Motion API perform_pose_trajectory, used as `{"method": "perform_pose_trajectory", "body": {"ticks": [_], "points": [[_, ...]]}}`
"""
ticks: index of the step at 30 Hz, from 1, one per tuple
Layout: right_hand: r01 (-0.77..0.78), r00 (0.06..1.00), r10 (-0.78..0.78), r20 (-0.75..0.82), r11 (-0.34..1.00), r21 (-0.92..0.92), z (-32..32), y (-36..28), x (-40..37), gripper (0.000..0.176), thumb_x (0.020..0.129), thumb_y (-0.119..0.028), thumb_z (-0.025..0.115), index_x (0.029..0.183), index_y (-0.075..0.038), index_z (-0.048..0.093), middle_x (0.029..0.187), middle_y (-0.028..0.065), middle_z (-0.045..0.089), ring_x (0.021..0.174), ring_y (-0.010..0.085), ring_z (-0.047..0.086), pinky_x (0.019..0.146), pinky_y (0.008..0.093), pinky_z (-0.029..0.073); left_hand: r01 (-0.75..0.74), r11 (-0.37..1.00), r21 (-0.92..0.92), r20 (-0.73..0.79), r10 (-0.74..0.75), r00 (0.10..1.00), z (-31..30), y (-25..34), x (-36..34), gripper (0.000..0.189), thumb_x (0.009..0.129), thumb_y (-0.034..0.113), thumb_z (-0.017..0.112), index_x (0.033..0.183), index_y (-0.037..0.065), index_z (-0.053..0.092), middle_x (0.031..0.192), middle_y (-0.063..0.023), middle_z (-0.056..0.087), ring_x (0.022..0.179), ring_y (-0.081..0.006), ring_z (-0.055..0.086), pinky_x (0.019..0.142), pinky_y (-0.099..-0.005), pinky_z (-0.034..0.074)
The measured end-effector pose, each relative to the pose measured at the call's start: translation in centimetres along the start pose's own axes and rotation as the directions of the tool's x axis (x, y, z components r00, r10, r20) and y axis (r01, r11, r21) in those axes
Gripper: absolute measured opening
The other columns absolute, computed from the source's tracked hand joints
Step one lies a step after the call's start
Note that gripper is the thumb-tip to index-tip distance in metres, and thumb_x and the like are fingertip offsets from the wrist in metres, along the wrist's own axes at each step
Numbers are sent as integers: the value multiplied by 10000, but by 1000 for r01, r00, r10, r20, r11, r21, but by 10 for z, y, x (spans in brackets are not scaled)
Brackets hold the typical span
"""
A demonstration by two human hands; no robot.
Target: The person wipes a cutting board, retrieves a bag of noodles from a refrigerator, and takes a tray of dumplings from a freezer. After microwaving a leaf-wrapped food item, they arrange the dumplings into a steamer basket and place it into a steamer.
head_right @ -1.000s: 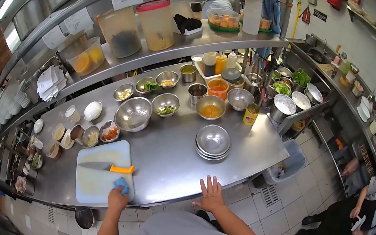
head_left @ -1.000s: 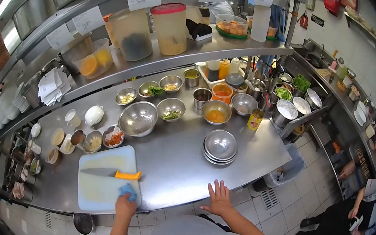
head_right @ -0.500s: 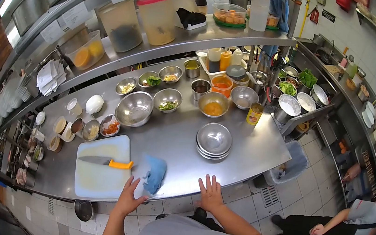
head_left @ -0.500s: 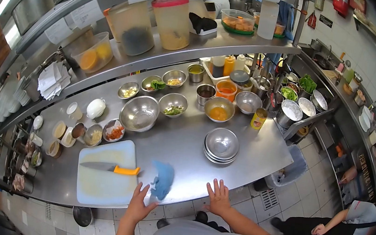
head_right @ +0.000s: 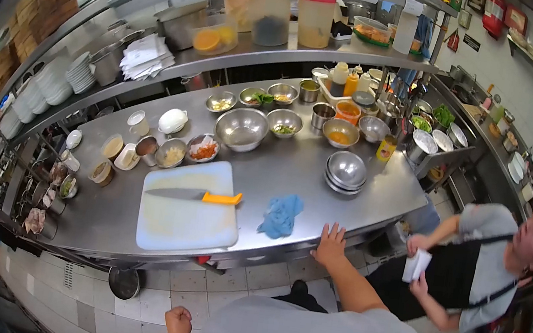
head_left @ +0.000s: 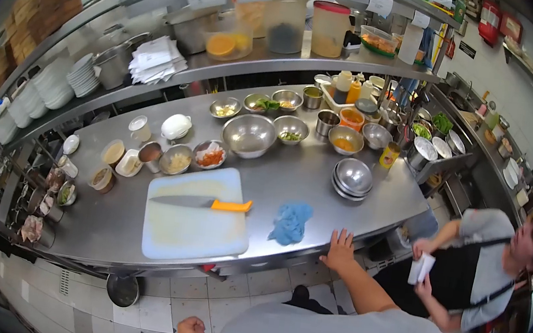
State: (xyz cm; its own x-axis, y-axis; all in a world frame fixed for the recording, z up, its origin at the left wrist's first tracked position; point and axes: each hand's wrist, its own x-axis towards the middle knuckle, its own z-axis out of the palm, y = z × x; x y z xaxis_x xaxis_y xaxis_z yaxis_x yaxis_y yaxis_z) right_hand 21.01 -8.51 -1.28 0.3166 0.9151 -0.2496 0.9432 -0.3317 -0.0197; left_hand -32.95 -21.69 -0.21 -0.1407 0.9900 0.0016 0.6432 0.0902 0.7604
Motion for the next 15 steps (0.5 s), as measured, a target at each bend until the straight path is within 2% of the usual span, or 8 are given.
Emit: {"method": "perform_pose_trajectory", "body": {"ticks": [3,5,7,9,10,11,12,15], "points": [[-39,999,35,33,991,127,8,-69,-34,1175,849,-471,817,1680,-56,98,1689,374,19,1493,544,328,1172,514,402,-5,991,-130,-71,-5,997,-46,-102,-57,100,819,0,604,750,9,675,599,-79,607,591,-172,584,580,-304,448],[43,998,-31,-54,970,238,23,-107,-62,1155,844,-416,830,1686,-96,107,1693,365,7,1461,546,376,1145,519,432,174,984,-23,-29,-175,984,-93,-97,-78,135,835,147,689,899,28,691,642,-95,642,609,-224,621,607,-341,483],[235,935,-106,-338,900,368,58,-142,-77,1100,819,-267,847,1686,-175,177,1693,355,20,1371,562,483,1092,513,494,335,931,145,69,-347,935,-129,-107,-98,539,841,396,795,1226,53,637,821,-146,708,739,-298,688,703,-401,543],[292,921,-188,-342,913,284,90,-158,-94,1030,809,-241,852,1661,-205,274,1718,291,60,1468,520,394,1128,514,467,336,877,344,180,-413,893,-151,-167,-121,838,836,528,801,1470,60,516,1086,-215,719,996,-346,700,863,-452,563],[246,964,-200,-174,919,307,110,-158,-102,1017,807,-229,852,1657,-230,294,1724,273,68,1514,494,337,1160,505,443,325,818,474,230,-472,851,-155,-197,-134,913,841,558,785,1537,61,466,1213,-250,697,1141,-373,682,954,-481,558],[306,952,-302,-54,931,199,129,-150,-109,1025,825,-329,843,1654,-120,277,1712,316,45,1510,540,306,1186,508,414,351,780,518,287,-545,788,-151,-223,-139,925,845,574,774,1543,53,461,1264,-262,679,1209,-395,648,1003,-487,540],[345,939,-345,-6,938,43,171,-137,-105,904,861,-324,812,1617,-100,370,1667,310,252,1468,492,416,1179,490,432,367,750,551,347,-606,716,-165,-229,-141,937,850,589,762,1550,46,457,1315,-275,661,1278,-416,615,1052,-493,522],[472,834,-417,361,879,-75,225,-141,-80,815,884,-356,773,1569,-90,419,1625,300,309,1441,480,445,1163,494,441,381,825,417,365,-536,761,-216,-222,-117,864,900,569,713,1552,58,469,1400,-248,635,1317,-424,587,1101,-490,485]]}}
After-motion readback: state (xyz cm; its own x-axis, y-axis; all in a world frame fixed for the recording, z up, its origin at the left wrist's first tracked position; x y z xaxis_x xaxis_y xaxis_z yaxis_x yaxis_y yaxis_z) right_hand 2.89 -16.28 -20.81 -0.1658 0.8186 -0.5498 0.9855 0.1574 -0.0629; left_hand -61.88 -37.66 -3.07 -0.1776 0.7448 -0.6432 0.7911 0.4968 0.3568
